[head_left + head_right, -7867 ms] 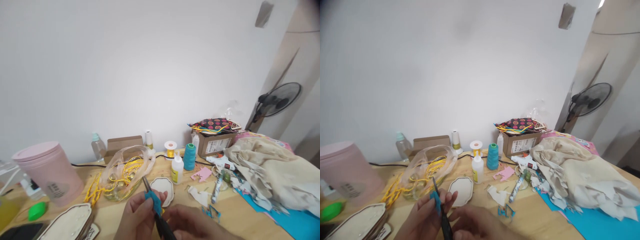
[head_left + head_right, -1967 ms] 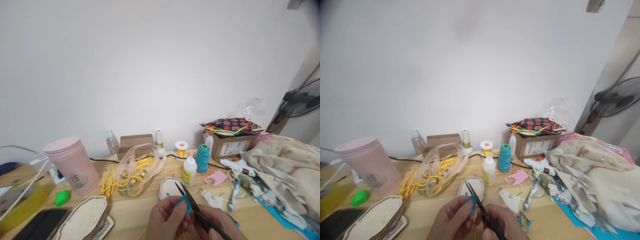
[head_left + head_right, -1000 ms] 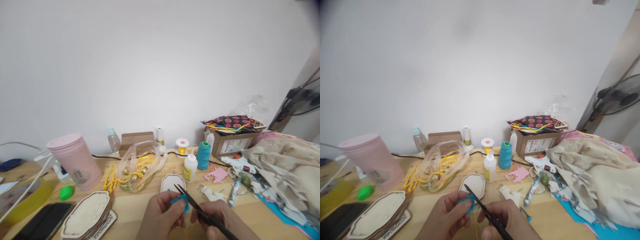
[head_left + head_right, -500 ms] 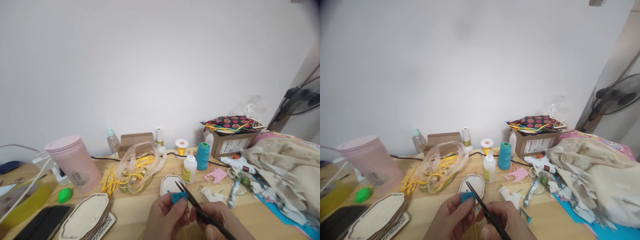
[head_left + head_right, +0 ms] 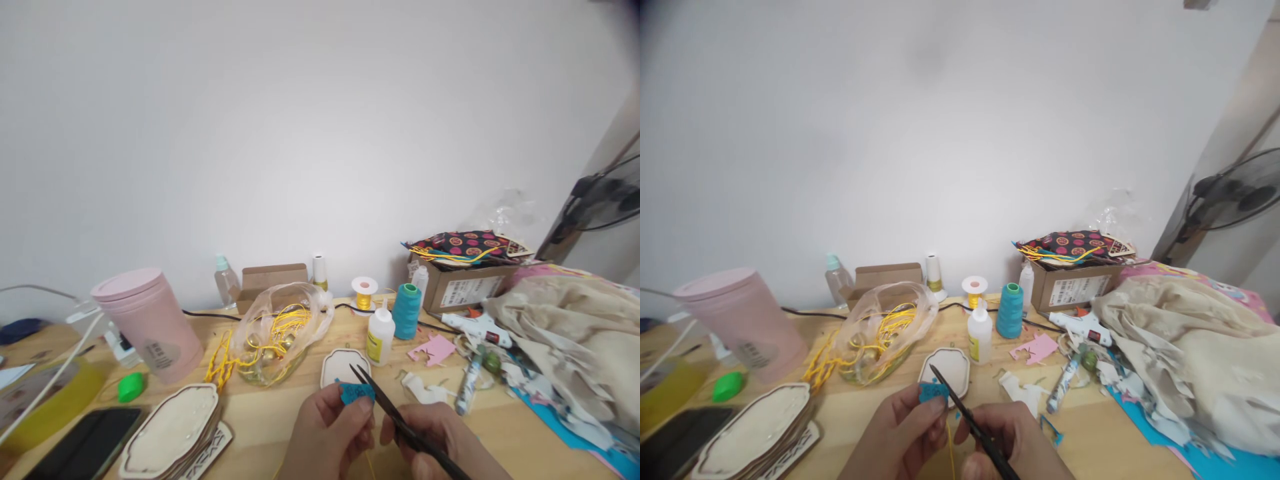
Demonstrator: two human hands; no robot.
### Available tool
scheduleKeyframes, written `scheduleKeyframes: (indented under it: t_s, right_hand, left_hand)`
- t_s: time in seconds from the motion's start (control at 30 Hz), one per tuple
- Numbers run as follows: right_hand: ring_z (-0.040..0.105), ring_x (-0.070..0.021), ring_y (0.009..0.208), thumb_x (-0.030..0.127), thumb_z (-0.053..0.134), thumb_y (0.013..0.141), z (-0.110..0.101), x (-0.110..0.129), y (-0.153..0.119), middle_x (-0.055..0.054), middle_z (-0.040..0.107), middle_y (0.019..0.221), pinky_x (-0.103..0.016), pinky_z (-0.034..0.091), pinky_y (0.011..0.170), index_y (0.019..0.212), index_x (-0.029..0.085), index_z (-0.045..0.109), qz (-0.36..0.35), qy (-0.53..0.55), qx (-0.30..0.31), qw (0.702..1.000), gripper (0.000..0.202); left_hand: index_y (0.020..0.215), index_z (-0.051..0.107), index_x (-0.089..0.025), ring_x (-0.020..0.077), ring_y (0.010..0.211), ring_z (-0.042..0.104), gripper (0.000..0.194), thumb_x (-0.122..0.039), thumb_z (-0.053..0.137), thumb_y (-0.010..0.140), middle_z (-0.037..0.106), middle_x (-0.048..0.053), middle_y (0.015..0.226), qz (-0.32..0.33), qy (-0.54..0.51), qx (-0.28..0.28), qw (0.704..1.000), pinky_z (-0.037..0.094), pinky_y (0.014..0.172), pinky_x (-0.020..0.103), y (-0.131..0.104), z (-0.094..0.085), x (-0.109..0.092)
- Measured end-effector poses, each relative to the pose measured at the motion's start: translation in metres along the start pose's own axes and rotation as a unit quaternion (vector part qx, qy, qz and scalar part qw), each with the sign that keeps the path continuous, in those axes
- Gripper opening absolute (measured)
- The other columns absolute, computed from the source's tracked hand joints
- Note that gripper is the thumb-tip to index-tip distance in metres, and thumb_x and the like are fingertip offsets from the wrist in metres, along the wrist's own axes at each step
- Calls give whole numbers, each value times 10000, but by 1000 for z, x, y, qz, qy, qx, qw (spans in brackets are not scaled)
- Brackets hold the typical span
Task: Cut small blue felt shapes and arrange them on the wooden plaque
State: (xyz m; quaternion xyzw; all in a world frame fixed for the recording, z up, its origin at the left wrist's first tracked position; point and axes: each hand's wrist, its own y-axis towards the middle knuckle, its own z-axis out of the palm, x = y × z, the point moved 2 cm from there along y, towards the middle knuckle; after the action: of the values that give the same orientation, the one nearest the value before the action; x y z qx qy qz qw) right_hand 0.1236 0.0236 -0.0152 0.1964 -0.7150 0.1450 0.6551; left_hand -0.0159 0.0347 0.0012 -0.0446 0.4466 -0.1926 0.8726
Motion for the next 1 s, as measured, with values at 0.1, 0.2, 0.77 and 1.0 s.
scheduleKeyframes:
  t_s: [0.1,0.2,0.77,1.0]
  right_hand:
    - [271,-76,429,608,581,595,0,2,0,58,343,474,-185,219,371,731,121,561,8,-3,4,1000,506]
    - [263,-77,442,611,605,563,-3,3,0,62,336,477,-187,217,385,726,112,577,-1,2,-3,1000,526]
    - [247,-77,443,629,602,537,-8,-1,-6,70,309,476,-201,193,392,722,119,616,27,-41,-15,999,543]
    - [240,-70,432,613,601,567,-10,-2,-3,72,309,467,-187,190,376,729,111,615,2,-43,24,999,528]
  left_hand:
    - [487,589,-121,40,376,446,197,-225,755,507,531,-48,398,-11,10,-5,1000,352,411,141,-1,0,-1]
    - [469,578,-122,42,370,436,207,-228,752,504,517,-51,379,-12,15,-5,1000,343,409,144,-2,0,-2]
    - [469,554,-126,59,396,408,203,-243,680,575,495,-44,394,-9,110,-1,994,304,432,174,-7,-4,-11]
    - [485,563,-118,54,388,392,191,-242,680,570,493,-43,400,-17,117,16,993,293,424,172,-8,-6,-11]
